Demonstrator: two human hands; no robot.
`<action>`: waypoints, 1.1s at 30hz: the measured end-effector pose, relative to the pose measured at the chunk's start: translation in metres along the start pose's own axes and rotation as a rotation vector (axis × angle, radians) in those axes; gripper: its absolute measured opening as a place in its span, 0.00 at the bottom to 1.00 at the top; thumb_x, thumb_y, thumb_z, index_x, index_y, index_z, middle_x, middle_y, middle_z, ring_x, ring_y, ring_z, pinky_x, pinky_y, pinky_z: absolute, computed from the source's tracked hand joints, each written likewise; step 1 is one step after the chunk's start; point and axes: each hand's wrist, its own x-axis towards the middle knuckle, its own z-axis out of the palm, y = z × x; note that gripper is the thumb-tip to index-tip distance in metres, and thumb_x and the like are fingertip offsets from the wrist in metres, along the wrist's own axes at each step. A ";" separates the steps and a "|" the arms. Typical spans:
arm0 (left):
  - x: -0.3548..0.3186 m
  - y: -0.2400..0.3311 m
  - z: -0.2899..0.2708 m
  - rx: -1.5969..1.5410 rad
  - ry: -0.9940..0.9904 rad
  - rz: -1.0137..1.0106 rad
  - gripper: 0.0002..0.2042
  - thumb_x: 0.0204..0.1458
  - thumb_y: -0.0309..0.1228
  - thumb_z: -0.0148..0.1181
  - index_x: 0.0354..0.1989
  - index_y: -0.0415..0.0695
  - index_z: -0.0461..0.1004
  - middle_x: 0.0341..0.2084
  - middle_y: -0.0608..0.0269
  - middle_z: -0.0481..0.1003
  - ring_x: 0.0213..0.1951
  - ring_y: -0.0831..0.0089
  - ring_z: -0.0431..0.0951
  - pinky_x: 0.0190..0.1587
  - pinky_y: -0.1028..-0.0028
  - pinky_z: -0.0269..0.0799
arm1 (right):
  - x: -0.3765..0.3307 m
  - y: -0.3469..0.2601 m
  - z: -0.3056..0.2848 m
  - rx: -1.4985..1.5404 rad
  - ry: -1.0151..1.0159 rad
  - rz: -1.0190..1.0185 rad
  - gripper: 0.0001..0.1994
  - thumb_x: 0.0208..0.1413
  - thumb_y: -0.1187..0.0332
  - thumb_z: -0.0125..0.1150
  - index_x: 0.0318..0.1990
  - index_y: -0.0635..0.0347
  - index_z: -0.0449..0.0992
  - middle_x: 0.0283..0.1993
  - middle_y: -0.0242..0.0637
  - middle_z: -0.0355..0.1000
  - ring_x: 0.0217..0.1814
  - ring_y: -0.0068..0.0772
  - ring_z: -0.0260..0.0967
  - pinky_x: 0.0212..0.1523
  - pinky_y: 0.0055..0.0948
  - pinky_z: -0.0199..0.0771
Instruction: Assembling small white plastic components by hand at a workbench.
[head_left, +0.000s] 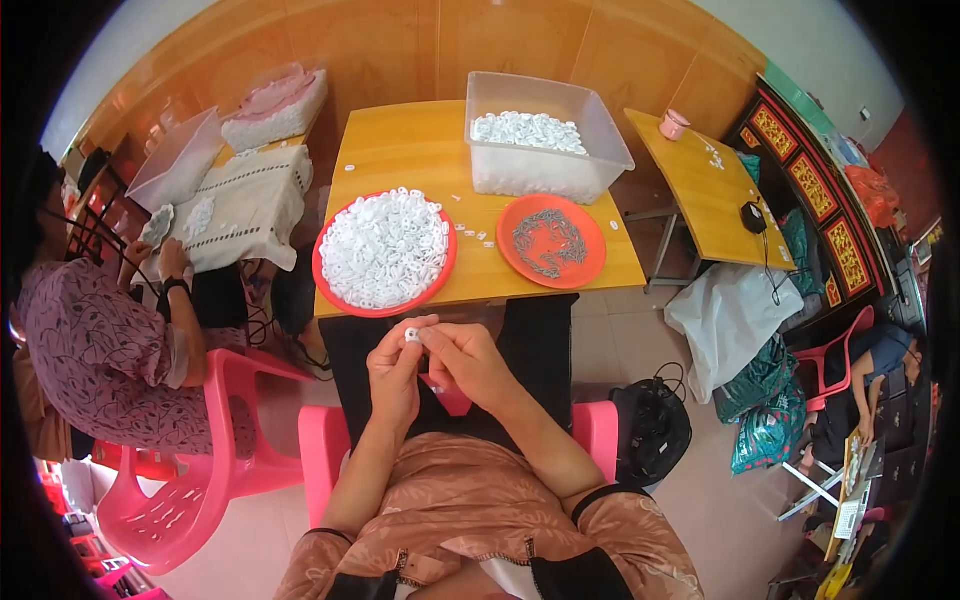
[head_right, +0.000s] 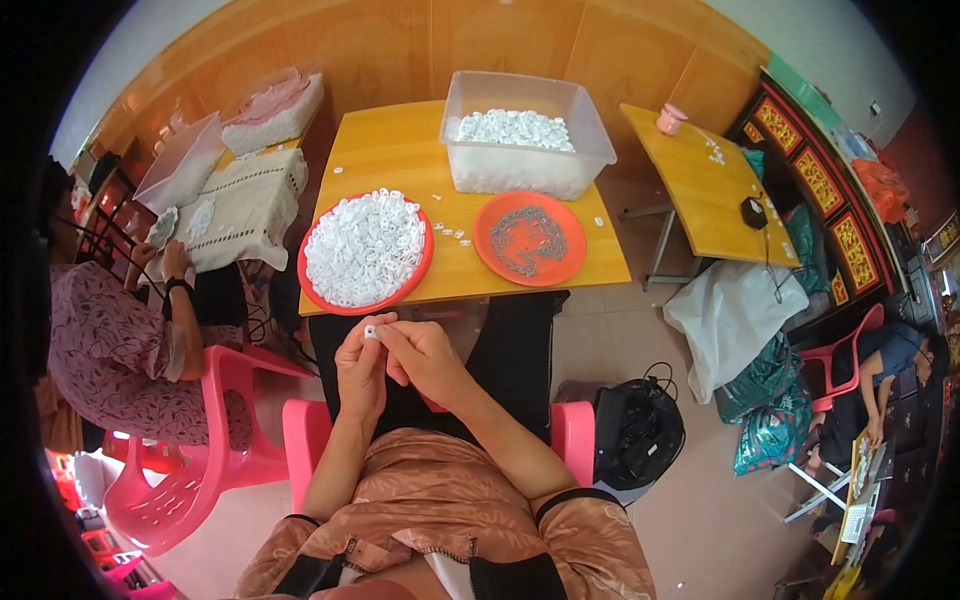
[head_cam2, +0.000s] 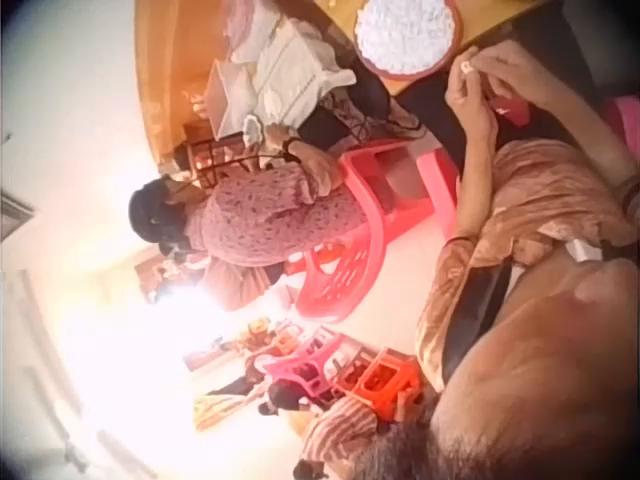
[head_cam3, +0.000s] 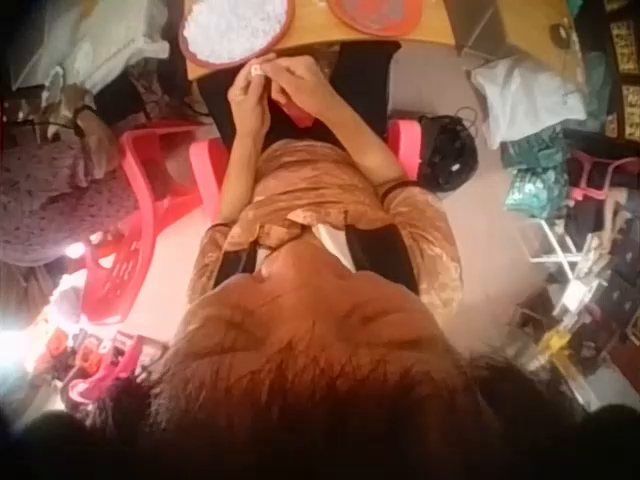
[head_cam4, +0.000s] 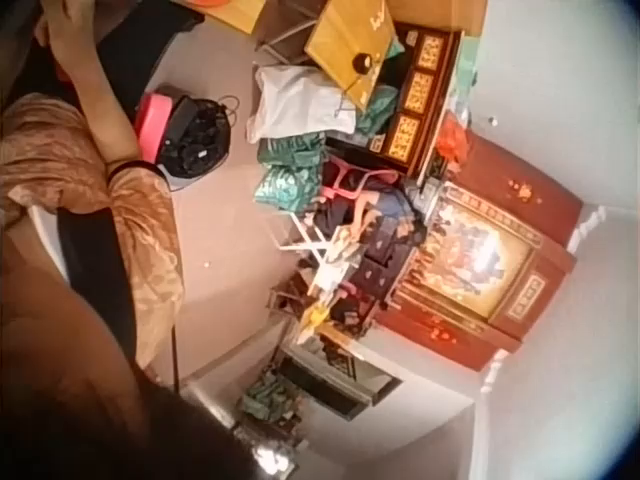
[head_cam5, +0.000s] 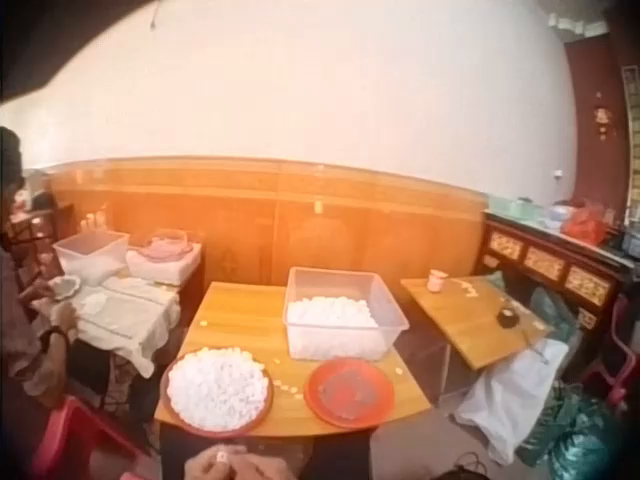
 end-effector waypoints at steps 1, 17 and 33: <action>0.001 0.001 0.000 0.015 -0.019 -0.001 0.16 0.56 0.32 0.52 0.49 0.35 0.68 0.48 0.54 0.70 0.46 0.71 0.72 0.50 0.73 0.67 | 0.001 -0.001 -0.002 -0.003 0.000 -0.002 0.17 0.60 0.62 0.47 0.24 0.64 0.72 0.12 0.28 0.63 0.14 0.14 0.56 0.16 0.18 0.53; -0.071 0.154 0.068 -0.096 -0.005 2.202 0.25 0.50 0.47 0.50 0.50 0.41 0.68 0.49 0.57 0.69 0.53 0.59 0.64 0.53 0.59 0.57 | 0.169 -0.027 -0.143 -0.658 0.416 -0.147 0.13 0.51 0.61 0.55 0.30 0.64 0.77 0.18 0.32 0.70 0.19 0.19 0.62 0.20 0.21 0.61; -0.061 0.145 0.041 0.166 0.116 2.126 0.20 0.51 0.51 0.48 0.36 0.45 0.68 0.37 0.61 0.65 0.41 0.64 0.63 0.41 0.65 0.55 | 0.185 0.046 -0.092 -1.255 -0.022 -0.147 0.11 0.41 0.76 0.51 0.26 0.51 0.81 0.34 0.42 0.75 0.40 0.44 0.72 0.43 0.39 0.70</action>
